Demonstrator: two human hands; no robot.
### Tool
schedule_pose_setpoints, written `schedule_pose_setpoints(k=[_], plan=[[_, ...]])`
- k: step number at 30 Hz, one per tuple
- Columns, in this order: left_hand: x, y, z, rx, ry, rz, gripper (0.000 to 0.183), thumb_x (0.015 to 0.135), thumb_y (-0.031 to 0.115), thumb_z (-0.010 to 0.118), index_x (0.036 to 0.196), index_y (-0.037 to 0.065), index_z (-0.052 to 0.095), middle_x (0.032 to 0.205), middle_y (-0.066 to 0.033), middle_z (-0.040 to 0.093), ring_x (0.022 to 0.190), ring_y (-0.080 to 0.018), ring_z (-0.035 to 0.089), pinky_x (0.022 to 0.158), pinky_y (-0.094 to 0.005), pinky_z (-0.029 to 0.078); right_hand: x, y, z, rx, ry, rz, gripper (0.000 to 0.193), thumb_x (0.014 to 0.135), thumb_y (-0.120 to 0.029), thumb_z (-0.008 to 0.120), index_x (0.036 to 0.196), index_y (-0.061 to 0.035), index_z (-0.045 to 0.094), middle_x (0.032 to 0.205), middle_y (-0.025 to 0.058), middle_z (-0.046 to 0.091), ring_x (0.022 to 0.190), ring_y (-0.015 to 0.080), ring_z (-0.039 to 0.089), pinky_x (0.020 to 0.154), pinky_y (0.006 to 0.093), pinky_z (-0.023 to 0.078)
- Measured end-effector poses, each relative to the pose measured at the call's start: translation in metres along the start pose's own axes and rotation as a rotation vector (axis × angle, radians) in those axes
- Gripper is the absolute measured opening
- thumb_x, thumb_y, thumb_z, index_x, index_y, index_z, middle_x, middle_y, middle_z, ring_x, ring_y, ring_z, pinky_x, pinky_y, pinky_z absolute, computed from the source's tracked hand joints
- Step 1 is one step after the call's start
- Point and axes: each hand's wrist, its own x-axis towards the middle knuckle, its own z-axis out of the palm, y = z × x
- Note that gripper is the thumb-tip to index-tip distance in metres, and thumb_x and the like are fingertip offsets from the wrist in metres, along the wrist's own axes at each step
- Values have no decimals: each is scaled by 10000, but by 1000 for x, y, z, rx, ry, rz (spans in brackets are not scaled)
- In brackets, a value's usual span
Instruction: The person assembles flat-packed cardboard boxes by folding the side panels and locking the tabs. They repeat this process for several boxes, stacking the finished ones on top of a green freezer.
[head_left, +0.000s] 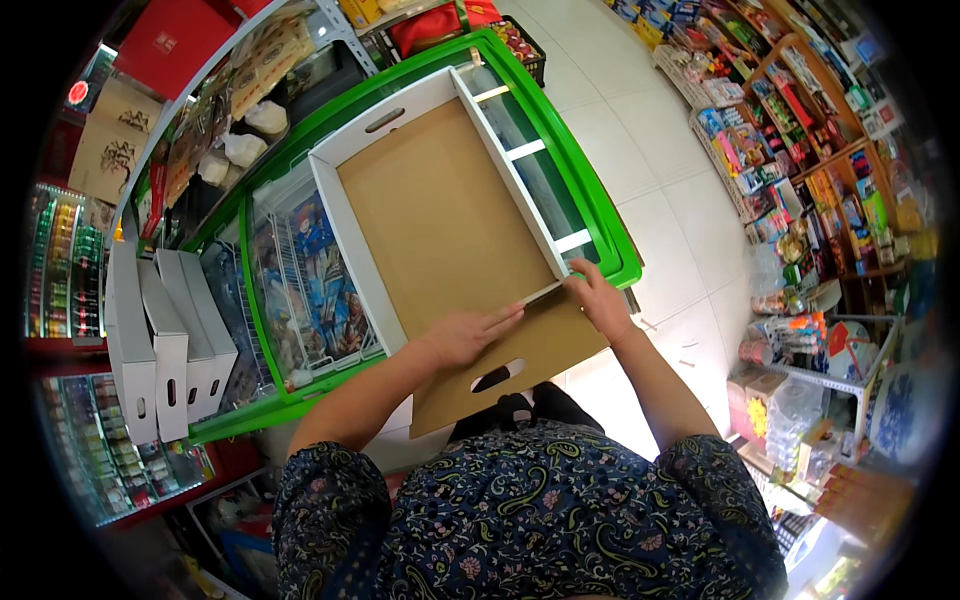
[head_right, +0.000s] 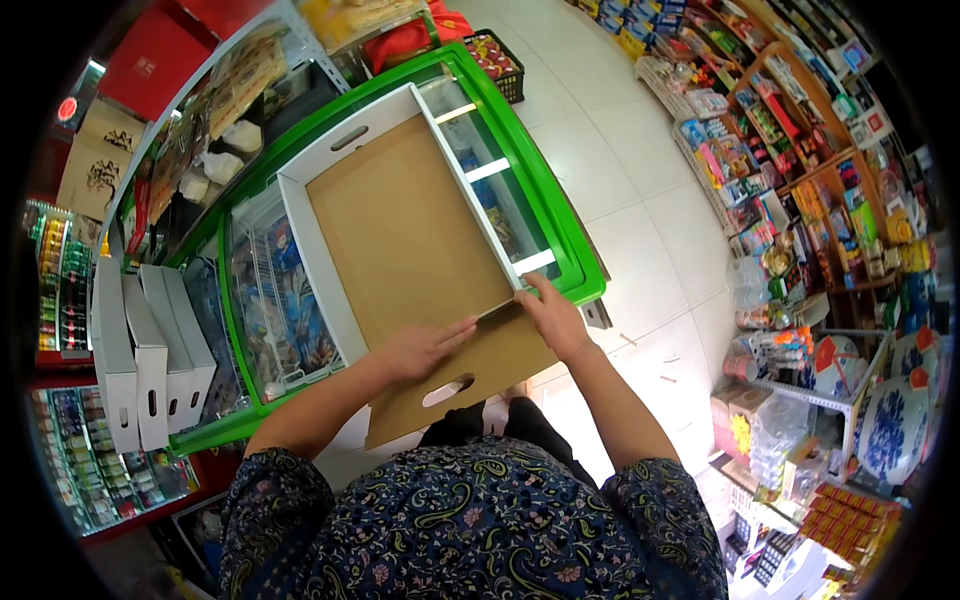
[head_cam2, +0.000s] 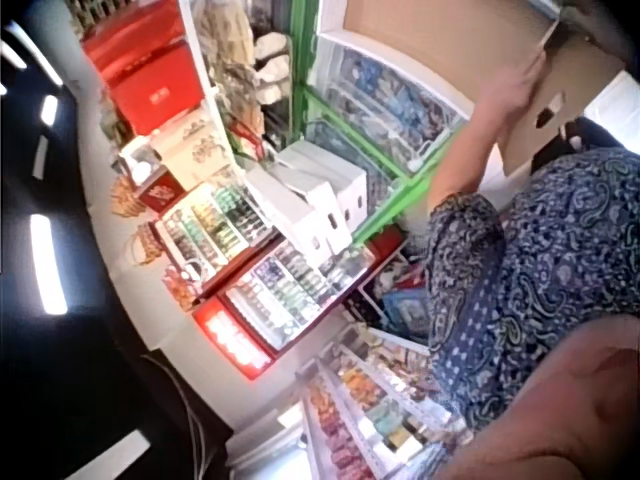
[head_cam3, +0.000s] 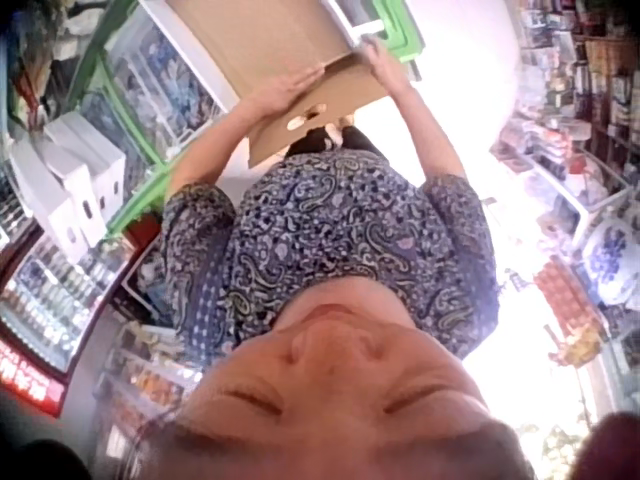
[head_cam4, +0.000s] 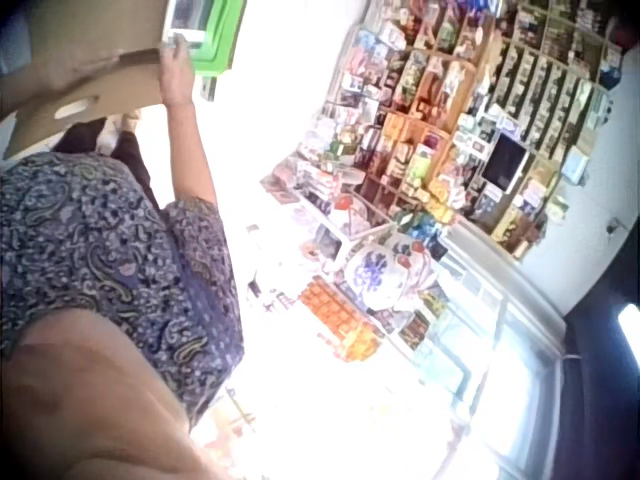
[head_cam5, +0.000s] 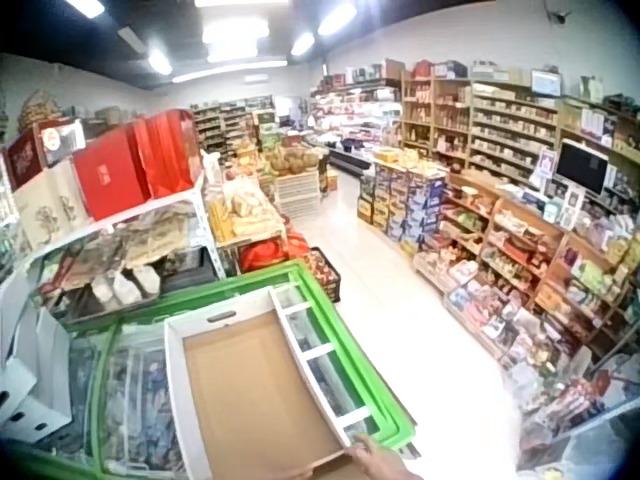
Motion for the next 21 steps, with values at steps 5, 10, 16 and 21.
schedule_pose_setpoints(k=[5,10,16,21], plan=[[1,-10,2,-210,92,65,545,977,98,400,1505,199,307,1569,-31,289,1260,-300,512,1069,-335,409,21,-11,-15,140,-137,63,264,797,-141,616,1059,-119,633,1258,186,545,1092,387,573,883,396,498],[-15,-17,11,-492,182,89,469,995,244,465,1459,218,405,1462,-101,455,1261,-292,516,1050,-345,421,20,-40,-28,58,-206,106,167,782,-170,637,934,-115,679,970,129,576,884,341,603,742,406,489],[-32,-15,16,-766,616,-167,373,890,54,578,1261,62,552,1046,-128,608,831,-213,636,758,-337,537,-1,-48,-16,34,-235,231,142,792,-137,667,932,-134,686,975,107,568,920,318,601,770,384,498],[-46,-25,30,-772,720,-340,230,877,80,601,1106,60,602,778,-80,580,631,-201,568,633,-324,503,5,-44,-14,74,-315,196,195,743,-121,739,934,-137,705,968,107,584,948,324,593,798,392,497]])
